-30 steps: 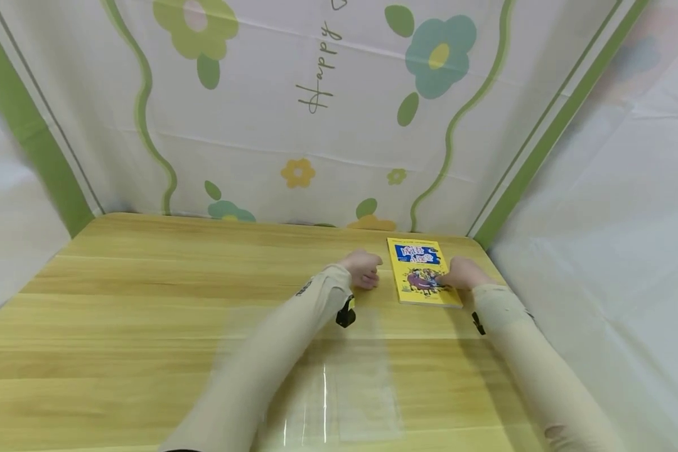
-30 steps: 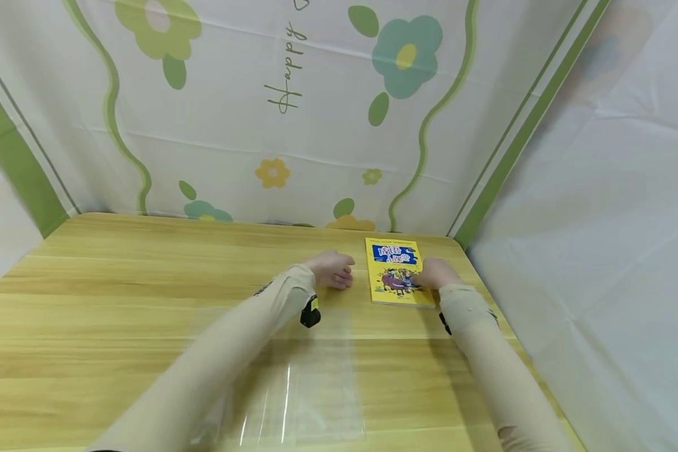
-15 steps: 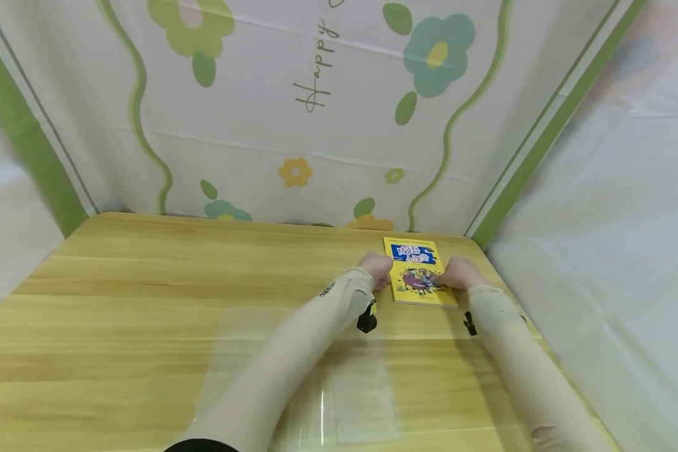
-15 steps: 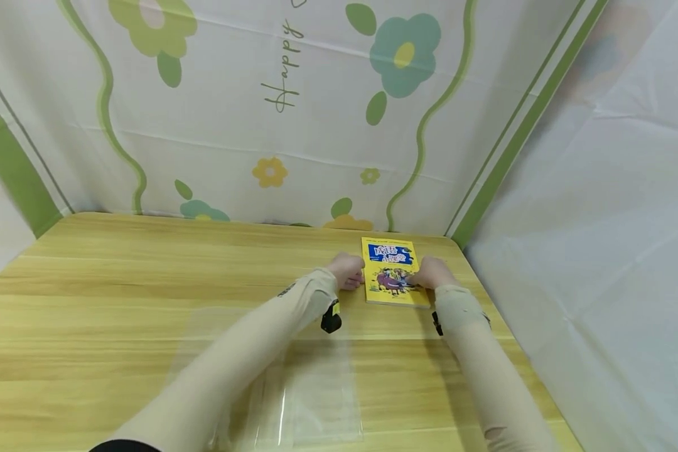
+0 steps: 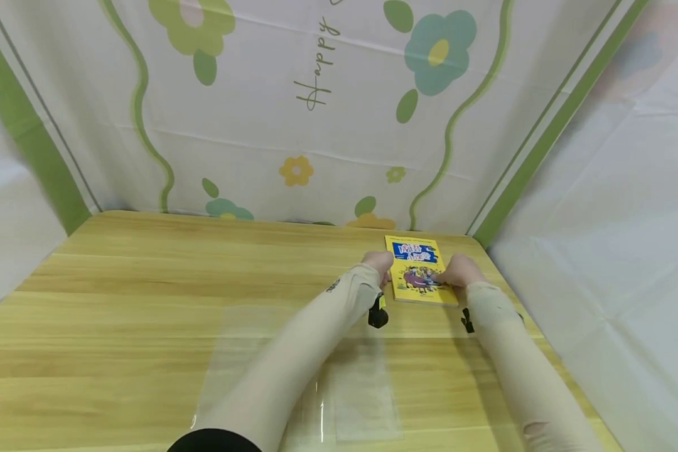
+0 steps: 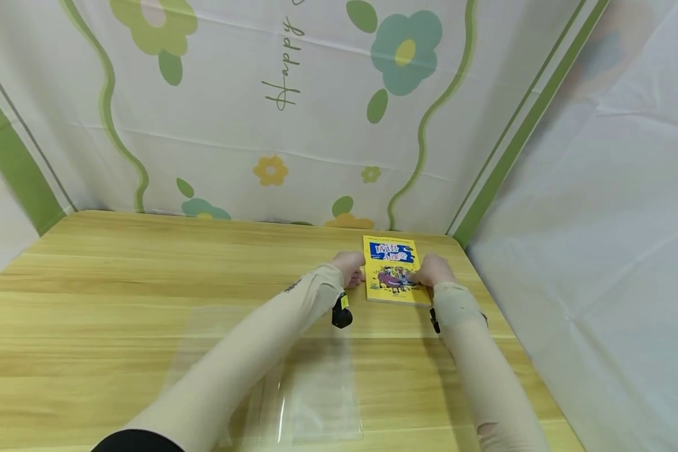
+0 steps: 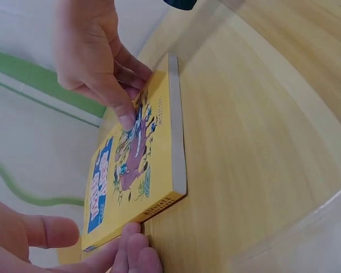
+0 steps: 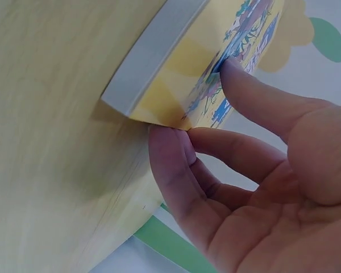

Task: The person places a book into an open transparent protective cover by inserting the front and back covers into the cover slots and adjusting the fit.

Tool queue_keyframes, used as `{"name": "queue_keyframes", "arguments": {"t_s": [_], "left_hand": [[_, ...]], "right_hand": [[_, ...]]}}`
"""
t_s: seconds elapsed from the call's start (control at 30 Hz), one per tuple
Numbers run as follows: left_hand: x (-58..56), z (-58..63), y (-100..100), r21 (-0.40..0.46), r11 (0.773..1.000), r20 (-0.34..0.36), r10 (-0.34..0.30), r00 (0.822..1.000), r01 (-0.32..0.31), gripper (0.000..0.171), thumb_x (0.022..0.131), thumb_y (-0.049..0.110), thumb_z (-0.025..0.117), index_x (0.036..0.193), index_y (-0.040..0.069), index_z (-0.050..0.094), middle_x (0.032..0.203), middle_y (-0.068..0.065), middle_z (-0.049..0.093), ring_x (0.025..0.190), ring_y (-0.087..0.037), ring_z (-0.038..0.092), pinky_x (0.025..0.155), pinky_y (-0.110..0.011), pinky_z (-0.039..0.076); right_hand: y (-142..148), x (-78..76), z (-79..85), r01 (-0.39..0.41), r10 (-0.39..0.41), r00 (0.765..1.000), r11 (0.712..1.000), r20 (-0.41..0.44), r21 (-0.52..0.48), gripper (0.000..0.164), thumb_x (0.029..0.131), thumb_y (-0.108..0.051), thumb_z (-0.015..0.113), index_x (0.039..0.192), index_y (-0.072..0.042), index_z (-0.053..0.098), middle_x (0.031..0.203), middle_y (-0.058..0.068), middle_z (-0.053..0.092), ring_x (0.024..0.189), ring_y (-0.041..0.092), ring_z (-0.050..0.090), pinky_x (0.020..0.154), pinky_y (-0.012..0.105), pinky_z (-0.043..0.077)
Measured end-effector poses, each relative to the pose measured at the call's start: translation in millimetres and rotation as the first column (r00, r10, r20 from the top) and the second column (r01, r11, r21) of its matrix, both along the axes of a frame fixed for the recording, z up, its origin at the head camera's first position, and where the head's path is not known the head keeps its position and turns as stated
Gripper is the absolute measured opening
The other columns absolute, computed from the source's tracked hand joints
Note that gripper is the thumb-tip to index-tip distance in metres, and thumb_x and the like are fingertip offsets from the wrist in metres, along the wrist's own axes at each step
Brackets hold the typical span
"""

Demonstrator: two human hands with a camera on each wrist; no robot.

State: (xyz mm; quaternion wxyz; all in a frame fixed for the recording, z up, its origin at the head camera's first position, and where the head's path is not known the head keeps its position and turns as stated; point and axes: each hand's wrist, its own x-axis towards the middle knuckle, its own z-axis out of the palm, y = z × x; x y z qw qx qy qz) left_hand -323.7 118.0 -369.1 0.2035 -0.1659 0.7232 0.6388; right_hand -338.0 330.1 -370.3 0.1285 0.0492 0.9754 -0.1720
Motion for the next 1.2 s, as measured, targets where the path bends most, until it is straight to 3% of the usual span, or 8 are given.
{"name": "queue_keyframes", "arguments": {"t_s": [0.33, 0.6, 0.8, 0.87, 0.97, 1.03, 1.1, 1.2], "left_hand": [[-1.1, 4.4, 6.7, 0.024, 0.999, 0.003, 0.041, 0.999, -0.042, 0.042, 0.099, 0.007, 0.048, 0.140, 0.000, 0.049, 0.099, -0.017, 0.067, 0.047, -0.015, 0.037, 0.043, -0.026, 0.032], [-0.3, 5.6, 12.0, -0.015, 0.999, -0.002, 0.033, 0.999, -0.033, 0.039, 0.098, 0.007, 0.050, 0.136, -0.002, 0.051, 0.090, -0.014, 0.065, 0.046, -0.014, 0.036, 0.043, -0.026, 0.033], [-1.6, -0.1, 19.3, 0.075, 0.997, 0.029, 0.021, 0.999, -0.023, 0.033, 0.098, 0.003, 0.051, 0.130, -0.004, 0.052, 0.095, -0.017, 0.060, 0.076, -0.026, 0.059, 0.072, -0.040, 0.055], [-2.6, -1.7, 21.8, 0.123, 0.991, 0.047, 0.042, 0.998, -0.048, 0.035, 0.098, -0.001, 0.050, 0.133, -0.005, 0.050, 0.103, -0.019, 0.060, 0.091, -0.031, 0.063, 0.082, -0.046, 0.055], [-2.9, -2.9, 24.5, 0.201, 0.976, 0.080, 0.066, 0.995, -0.081, 0.039, 0.097, -0.009, 0.046, 0.135, -0.005, 0.047, 0.109, -0.020, 0.061, 0.100, -0.035, 0.064, 0.084, -0.047, 0.055], [-0.8, -4.0, 27.0, 0.193, 0.978, 0.083, 0.066, 0.994, -0.081, 0.038, 0.096, -0.012, 0.042, 0.133, -0.006, 0.046, 0.107, -0.018, 0.061, 0.097, -0.032, 0.065, 0.081, -0.042, 0.057], [9.7, 5.2, 23.9, 0.184, 0.981, 0.079, 0.043, 0.996, -0.057, 0.036, 0.096, -0.013, 0.040, 0.131, -0.007, 0.045, 0.099, -0.016, 0.059, 0.089, -0.027, 0.065, 0.080, -0.038, 0.057], [19.1, 12.3, 19.6, 0.154, 0.988, 0.078, 0.013, 0.997, -0.025, 0.034, 0.097, -0.013, 0.041, 0.130, -0.009, 0.045, 0.095, -0.015, 0.055, 0.074, -0.020, 0.055, 0.082, -0.033, 0.054]], "right_hand": [[7.9, 2.9, -1.5, -0.014, 0.014, 1.000, 0.999, -0.021, -0.032, 0.044, 0.087, -0.032, 0.077, 0.060, -0.008, 0.051, 0.053, -0.002, 0.043, 0.049, 0.012, 0.040, 0.053, 0.026, 0.040], [10.6, 2.8, -2.0, -0.028, 0.028, 0.999, 1.000, -0.025, -0.009, 0.049, 0.085, -0.036, 0.078, 0.055, -0.012, 0.047, 0.050, -0.004, 0.040, 0.049, 0.011, 0.039, 0.057, 0.027, 0.040], [14.4, 2.7, -3.0, -0.028, 0.027, 0.999, 1.000, -0.020, -0.014, 0.047, 0.086, -0.036, 0.078, 0.059, -0.006, 0.054, 0.050, -0.003, 0.041, 0.048, 0.011, 0.039, 0.056, 0.027, 0.040], [15.4, 1.7, -3.5, -0.027, 0.027, 0.999, 0.999, -0.019, -0.027, 0.045, 0.085, -0.036, 0.078, 0.062, -0.002, 0.060, 0.051, -0.001, 0.045, 0.049, 0.011, 0.041, 0.055, 0.026, 0.040], [15.7, 0.1, -3.7, -0.006, 0.005, 1.000, 0.998, -0.019, -0.065, 0.043, 0.085, -0.037, 0.079, 0.071, 0.003, 0.069, 0.055, 0.003, 0.054, 0.051, 0.012, 0.044, 0.055, 0.026, 0.042], [15.2, -0.4, -3.7, 0.004, -0.006, 1.000, 0.996, -0.023, -0.092, 0.040, 0.084, -0.036, 0.079, 0.076, 0.003, 0.072, 0.059, 0.004, 0.059, 0.053, 0.013, 0.046, 0.056, 0.026, 0.042], [14.9, -0.5, -4.3, 0.006, -0.010, 1.000, 0.993, -0.030, -0.117, 0.038, 0.084, -0.035, 0.080, 0.078, 0.002, 0.074, 0.061, 0.005, 0.061, 0.054, 0.013, 0.047, 0.056, 0.026, 0.043], [15.4, 0.4, -6.6, -0.009, 0.003, 0.999, 0.991, -0.040, -0.136, 0.036, 0.084, -0.033, 0.079, 0.075, 0.001, 0.074, 0.060, 0.004, 0.061, 0.055, 0.014, 0.048, 0.055, 0.027, 0.043]]}}
